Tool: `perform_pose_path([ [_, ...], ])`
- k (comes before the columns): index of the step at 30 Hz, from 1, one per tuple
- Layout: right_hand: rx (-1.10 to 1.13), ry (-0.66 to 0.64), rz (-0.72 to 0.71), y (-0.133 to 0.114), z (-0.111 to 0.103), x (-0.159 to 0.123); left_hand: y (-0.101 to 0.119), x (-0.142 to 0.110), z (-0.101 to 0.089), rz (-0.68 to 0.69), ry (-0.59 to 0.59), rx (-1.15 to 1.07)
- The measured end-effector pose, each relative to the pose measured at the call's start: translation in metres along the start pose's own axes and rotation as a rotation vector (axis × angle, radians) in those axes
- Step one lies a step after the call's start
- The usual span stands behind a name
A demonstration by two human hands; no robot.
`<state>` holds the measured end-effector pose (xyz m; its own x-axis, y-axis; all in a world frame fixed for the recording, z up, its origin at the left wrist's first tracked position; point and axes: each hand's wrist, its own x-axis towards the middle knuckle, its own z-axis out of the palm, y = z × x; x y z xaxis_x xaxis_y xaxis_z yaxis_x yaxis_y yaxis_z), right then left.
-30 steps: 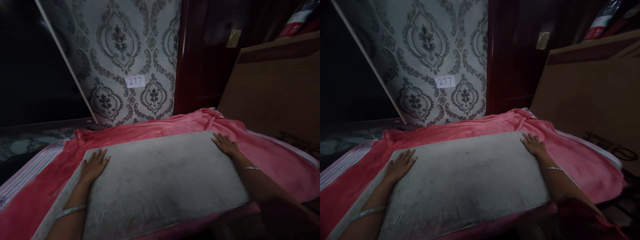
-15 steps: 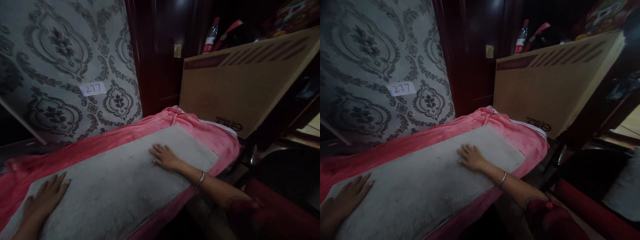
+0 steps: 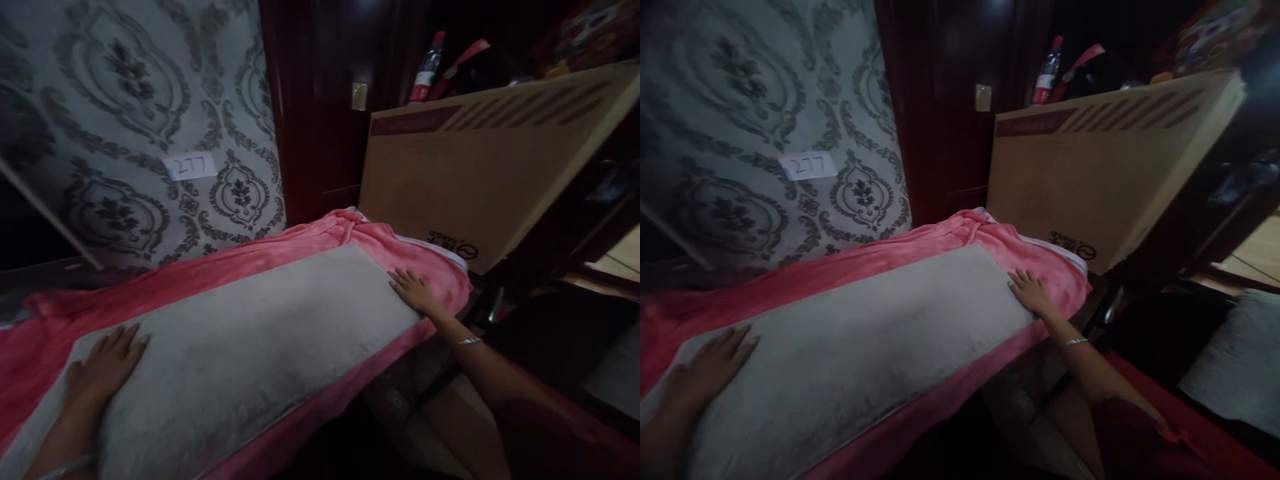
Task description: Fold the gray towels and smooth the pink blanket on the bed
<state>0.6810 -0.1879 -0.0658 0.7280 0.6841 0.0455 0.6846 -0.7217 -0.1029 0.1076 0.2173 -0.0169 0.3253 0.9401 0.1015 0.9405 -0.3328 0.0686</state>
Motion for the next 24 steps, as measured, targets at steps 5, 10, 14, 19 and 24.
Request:
perform_pose_path([
  [5,0.016,0.005,0.053,-0.001,0.008,0.008,0.021,-0.025,-0.012,-0.04,0.02,0.043],
  [10,0.08,0.149,-0.29,-0.113,0.006,0.02,0.019,-0.031,-0.008,-0.034,0.079,-0.019],
  [14,0.133,0.021,-0.698,-0.265,-0.001,-0.015,-0.001,-0.031,-0.013,-0.062,0.05,-0.087],
  [19,0.198,-0.162,-0.986,-0.423,-0.021,-0.077,-0.035,-0.042,-0.015,-0.08,0.0,-0.095],
  [24,0.288,-0.192,-1.11,-0.538,-0.028,-0.12,-0.044,-0.056,-0.002,-0.066,-0.002,-0.095],
])
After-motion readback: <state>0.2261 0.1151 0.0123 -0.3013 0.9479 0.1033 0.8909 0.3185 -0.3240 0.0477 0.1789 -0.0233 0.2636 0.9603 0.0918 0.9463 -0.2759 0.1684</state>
